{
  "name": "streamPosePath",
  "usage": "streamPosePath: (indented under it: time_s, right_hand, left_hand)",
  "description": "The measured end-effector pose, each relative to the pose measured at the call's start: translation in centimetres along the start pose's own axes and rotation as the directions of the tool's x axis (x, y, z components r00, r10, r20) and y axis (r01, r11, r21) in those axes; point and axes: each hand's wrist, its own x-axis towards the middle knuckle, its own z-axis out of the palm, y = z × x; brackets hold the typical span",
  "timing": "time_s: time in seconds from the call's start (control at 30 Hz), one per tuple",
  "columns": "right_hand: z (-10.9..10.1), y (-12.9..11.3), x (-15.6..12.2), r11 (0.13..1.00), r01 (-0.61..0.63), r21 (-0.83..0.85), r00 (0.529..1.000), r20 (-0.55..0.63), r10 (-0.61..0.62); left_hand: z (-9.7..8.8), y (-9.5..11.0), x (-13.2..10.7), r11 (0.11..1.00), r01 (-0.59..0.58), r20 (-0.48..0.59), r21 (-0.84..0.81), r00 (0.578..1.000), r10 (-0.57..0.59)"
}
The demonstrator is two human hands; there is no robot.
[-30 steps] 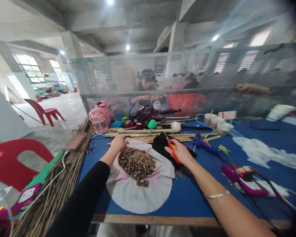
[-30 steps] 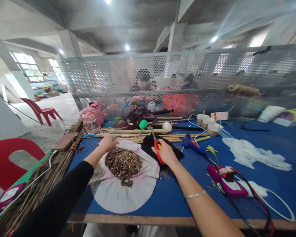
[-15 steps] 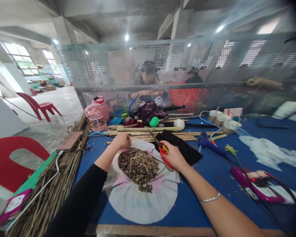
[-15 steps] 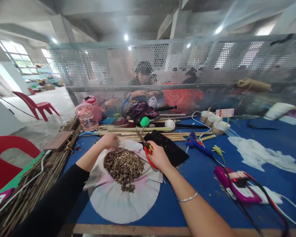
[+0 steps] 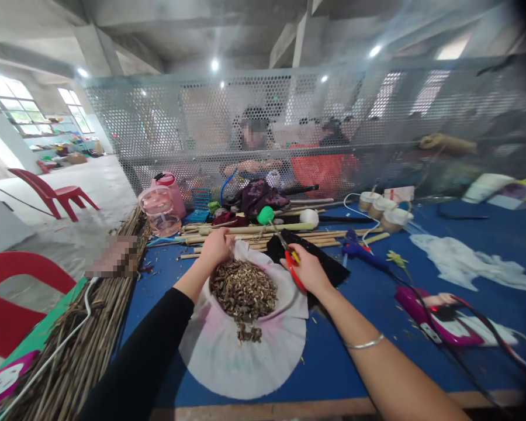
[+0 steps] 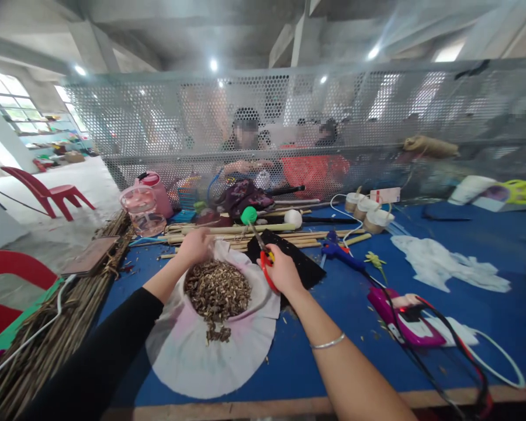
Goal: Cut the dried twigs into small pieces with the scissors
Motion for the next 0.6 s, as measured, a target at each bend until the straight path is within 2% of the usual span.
streamPosePath:
  time_s: [0.1, 0.2, 0.3, 0.43, 0.53, 0.6]
  right_hand:
    - [1.0, -1.1, -0.4, 0.997, 0.021, -0.073, 0.998, 0.067, -0.016]
    - [1.5, -1.7, -1.0, 0.995, 0.052, -0.084, 0.994, 0.103, -0.043]
    - [1.3, -1.4, -1.3, 0.997, 0.064, -0.048, 0.991, 0.124, -0.057]
    - [0.8, -0.8, -1.3, 0.997, 0.077, 0.014, 0.981, 0.178, -0.079]
    - [0.4, -1.2, -1.3, 0.995, 0.062, 0.078, 0.975, 0.207, -0.077]
    - [0.2, -1.6, -1.2, 0.989, 0.036, 0.142, 0.984, 0.165, -0.059]
  left_hand:
    - [-0.3, 1.6, 1.1, 0.985, -0.122, 0.157, 0.122, 0.982, 0.103]
    - [-0.4, 3.2, 1.7, 0.964, -0.217, 0.328, 0.151, 0.931, 0.158]
    - [-0.1, 3.8, 1.6, 0.952, -0.262, 0.411, 0.157, 0.894, 0.178]
    - [-0.3, 3.4, 1.4, 0.942, -0.272, 0.415, 0.196, 0.893, 0.172]
    - [-1.4, 3.1, 1.7, 0.942, -0.250, 0.362, 0.226, 0.919, 0.157]
    - [-2.3, 3.2, 2.0, 0.946, -0.234, 0.304, 0.225, 0.939, 0.160]
